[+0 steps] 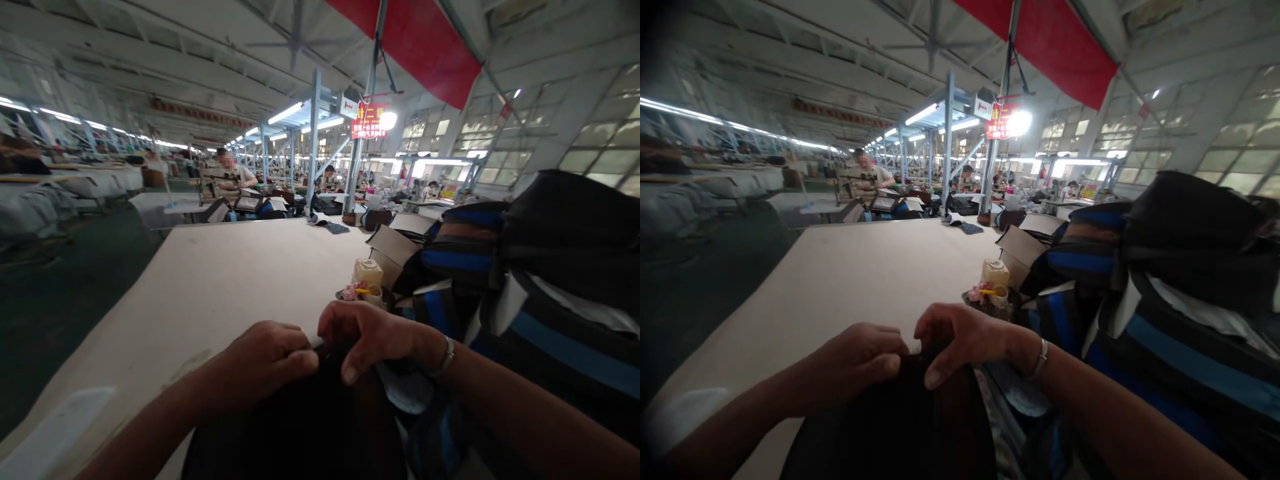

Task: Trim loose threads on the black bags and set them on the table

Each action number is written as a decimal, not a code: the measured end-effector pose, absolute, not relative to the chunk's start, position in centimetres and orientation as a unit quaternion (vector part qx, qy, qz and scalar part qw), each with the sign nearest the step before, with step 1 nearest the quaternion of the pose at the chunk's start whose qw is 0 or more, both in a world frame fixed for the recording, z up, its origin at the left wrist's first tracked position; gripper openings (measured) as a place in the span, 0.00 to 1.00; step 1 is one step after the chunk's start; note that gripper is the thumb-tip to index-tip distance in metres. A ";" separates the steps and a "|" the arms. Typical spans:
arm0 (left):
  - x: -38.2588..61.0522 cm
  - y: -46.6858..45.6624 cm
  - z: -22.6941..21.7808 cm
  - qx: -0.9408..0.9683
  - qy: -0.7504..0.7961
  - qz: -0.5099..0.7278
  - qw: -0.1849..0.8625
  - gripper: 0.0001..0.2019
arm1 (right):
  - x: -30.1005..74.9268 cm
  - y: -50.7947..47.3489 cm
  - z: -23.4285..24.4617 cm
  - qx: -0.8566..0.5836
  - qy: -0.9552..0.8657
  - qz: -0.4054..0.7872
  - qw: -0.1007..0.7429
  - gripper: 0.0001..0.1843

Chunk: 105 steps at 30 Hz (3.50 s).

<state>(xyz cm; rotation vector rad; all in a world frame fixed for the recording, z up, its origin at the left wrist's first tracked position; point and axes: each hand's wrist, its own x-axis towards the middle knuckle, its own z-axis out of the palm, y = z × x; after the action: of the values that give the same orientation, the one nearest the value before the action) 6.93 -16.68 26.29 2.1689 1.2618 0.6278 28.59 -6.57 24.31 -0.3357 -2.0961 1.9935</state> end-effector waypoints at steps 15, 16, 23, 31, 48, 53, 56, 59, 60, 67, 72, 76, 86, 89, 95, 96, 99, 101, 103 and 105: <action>9.2 -16.9 27.2 0.674 0.423 0.327 0.511 0.08 | 31.3 -7.8 26.3 -0.150 -0.837 0.504 0.153 0.36; 9.2 -16.8 26.9 0.663 0.424 0.332 0.520 0.07 | 31.4 -7.7 26.0 -0.144 -0.829 0.519 0.151 0.33; 9.2 -16.1 25.9 0.635 0.444 0.338 0.534 0.06 | 30.5 -8.2 25.6 -0.123 -0.759 0.622 0.149 0.20; 9.1 -15.7 25.4 0.621 0.470 0.322 0.538 0.13 | 30.0 -7.9 24.5 -0.147 -0.740 0.633 0.170 0.12; 9.0 -15.5 25.6 0.658 0.503 0.286 0.482 0.09 | 30.2 -8.3 24.5 -0.172 -0.750 0.619 0.156 0.12; 9.6 -15.5 26.0 0.717 0.508 0.270 0.392 0.11 | 29.8 -8.6 25.1 -0.211 -0.838 0.461 0.200 0.11; 9.7 -15.6 25.7 0.777 0.511 0.252 0.268 0.14 | 29.4 -8.6 24.6 -0.222 -0.853 0.405 0.244 0.03; 9.2 -15.8 24.9 0.822 0.496 0.218 0.172 0.16 | 29.3 -8.6 24.1 -0.229 -0.862 0.366 0.267 0.02; 9.0 -15.9 24.7 0.828 0.492 0.212 0.164 0.16 | 29.3 -8.5 24.1 -0.236 -0.857 0.376 0.262 0.02; 8.7 -16.0 24.0 0.834 0.516 0.159 0.114 0.14 | 29.6 -8.6 24.4 -0.287 -0.795 0.497 0.196 0.06; 9.7 -16.0 23.5 0.773 0.556 0.251 0.173 0.16 | 29.5 -9.2 24.1 -0.304 -0.809 0.444 0.237 0.05; 9.6 -15.9 23.9 0.747 0.537 0.295 0.257 0.18 | 29.7 -9.3 23.5 -0.307 -0.769 0.498 0.259 0.05; 8.4 -15.6 25.9 0.853 0.466 0.168 0.164 0.09 | 29.6 -9.2 23.4 -0.286 -0.741 0.559 0.238 0.07; 8.8 -15.7 25.7 0.872 0.466 0.130 0.076 0.08 | 29.6 -9.3 23.5 -0.284 -0.742 0.558 0.241 0.07; 9.0 -15.9 24.0 0.887 0.451 0.098 -0.029 0.10 | 29.5 -9.3 23.7 -0.298 -0.734 0.560 0.241 0.08; 9.2 -15.9 23.6 0.879 0.463 0.114 -0.022 0.10 | 29.4 -9.4 23.7 -0.303 -0.744 0.540 0.249 0.07; 10.0 -15.9 22.8 0.826 0.527 0.193 0.049 0.09 | 29.3 -10.0 23.7 -0.316 -0.796 0.434 0.280 0.03; 10.5 -15.9 22.7 0.786 0.553 0.249 0.118 0.09 | 29.5 -10.3 23.6 -0.312 -0.824 0.379 0.284 0.03; 10.7 -15.8 22.9 0.754 0.553 0.293 0.198 0.09 | 29.8 -10.4 23.5 -0.303 -0.835 0.369 0.272 0.04; 10.6 -15.8 23.2 0.732 0.536 0.315 0.278 0.10 | 30.2 -10.3 23.4 -0.294 -0.832 0.391 0.262 0.04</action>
<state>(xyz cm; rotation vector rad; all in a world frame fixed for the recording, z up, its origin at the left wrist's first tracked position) 10.56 -15.82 23.16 1.9644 1.4401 0.8469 30.23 -10.32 23.36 -0.7951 -2.2515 1.0587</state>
